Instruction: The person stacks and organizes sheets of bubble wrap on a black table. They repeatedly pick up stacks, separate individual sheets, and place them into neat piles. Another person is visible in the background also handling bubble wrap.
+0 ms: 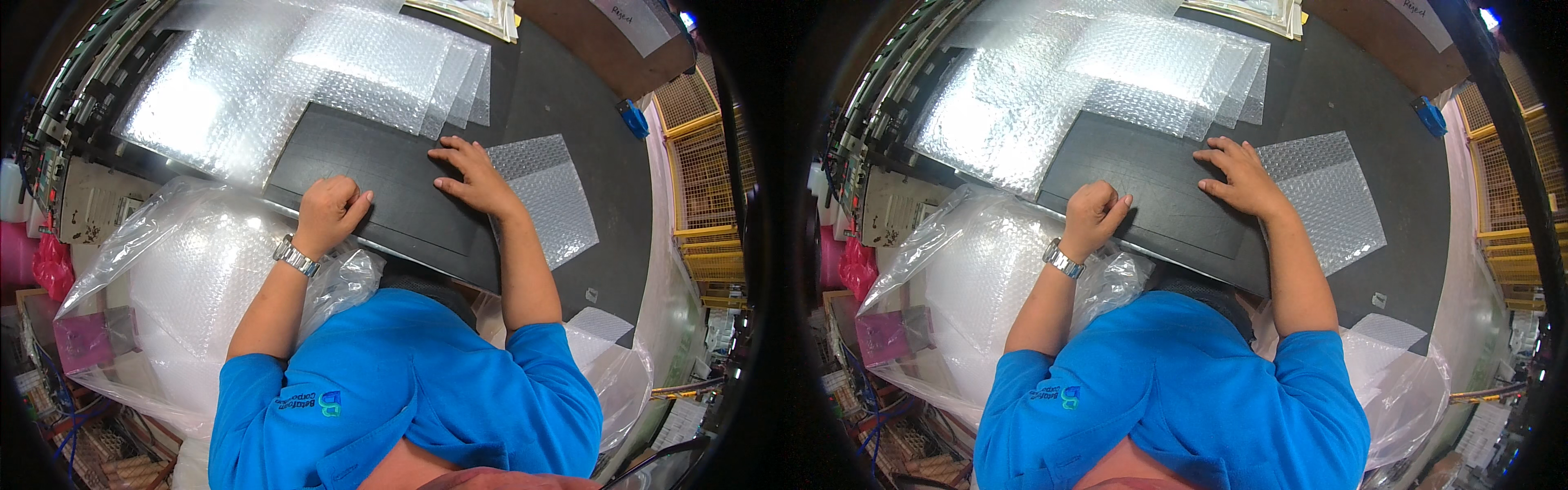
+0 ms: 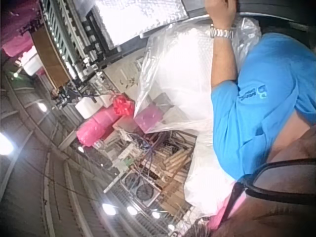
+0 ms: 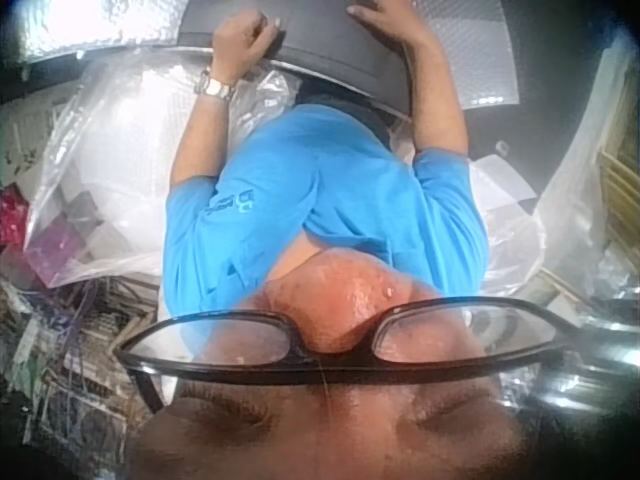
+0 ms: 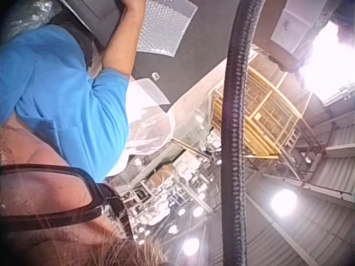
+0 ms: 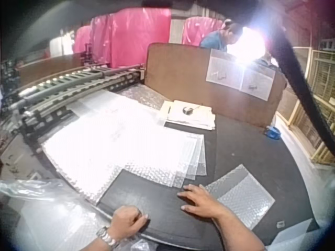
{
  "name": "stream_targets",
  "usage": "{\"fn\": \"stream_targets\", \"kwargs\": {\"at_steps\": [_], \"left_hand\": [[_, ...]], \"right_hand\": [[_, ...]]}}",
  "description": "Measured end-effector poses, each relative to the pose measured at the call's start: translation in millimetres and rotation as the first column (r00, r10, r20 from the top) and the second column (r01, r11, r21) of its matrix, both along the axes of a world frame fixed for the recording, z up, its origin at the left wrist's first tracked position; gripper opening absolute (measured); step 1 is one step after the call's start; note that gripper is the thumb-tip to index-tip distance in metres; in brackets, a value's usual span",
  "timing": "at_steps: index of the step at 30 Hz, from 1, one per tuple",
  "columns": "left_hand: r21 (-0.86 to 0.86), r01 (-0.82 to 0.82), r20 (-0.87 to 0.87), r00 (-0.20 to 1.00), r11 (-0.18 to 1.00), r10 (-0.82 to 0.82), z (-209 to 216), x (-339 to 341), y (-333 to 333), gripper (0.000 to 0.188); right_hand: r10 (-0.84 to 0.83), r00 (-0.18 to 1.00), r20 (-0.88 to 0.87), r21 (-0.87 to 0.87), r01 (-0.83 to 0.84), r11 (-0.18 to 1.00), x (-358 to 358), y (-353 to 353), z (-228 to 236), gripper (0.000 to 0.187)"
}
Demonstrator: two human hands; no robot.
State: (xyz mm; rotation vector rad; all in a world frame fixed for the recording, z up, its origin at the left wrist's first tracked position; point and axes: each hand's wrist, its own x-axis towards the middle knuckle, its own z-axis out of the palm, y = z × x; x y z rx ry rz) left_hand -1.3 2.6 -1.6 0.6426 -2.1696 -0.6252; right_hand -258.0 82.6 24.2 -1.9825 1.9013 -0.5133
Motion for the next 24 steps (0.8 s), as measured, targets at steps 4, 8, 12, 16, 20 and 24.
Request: {"fn": "stream_targets", "kwargs": {"at_steps": [4,8,12,16,20,24], "left_hand": [[-0.004,-0.003,0.001,1.000,1.000,0.003,0.3,0.0,0.0,0.028],[0.010,0.000,0.005,1.000,1.000,0.000,1.0,0.7,0.1,0.027],[0.010,0.005,0.001,1.000,1.000,-0.005,0.9,0.7,0.1,0.027],[-0.003,0.002,0.001,1.000,1.000,-0.002,-0.4,0.5,-0.2,0.027],[0.010,-0.007,0.010,1.000,1.000,0.007,-0.1,1.1,0.3,0.025],[0.007,-0.008,0.000,1.000,1.000,0.008,-0.3,0.8,0.2,0.024]], "right_hand": [[0.002,1.000,0.000,-0.004,-0.002,1.000,-0.1,-0.3,-0.4,0.045],[0.008,1.000,-0.001,-0.018,-0.008,1.000,-0.4,-0.4,-1.2,0.044],[0.005,1.000,0.008,-0.011,-0.005,1.000,-0.3,-0.1,-0.4,0.045],[0.006,1.000,0.004,-0.001,-0.006,1.000,-0.3,-0.3,-0.9,0.047],[0.002,1.000,0.002,-0.002,-0.002,1.000,-0.2,-0.6,-1.3,0.047],[0.000,1.000,-0.002,-0.009,0.000,1.000,0.8,-0.3,0.1,0.044]]}}
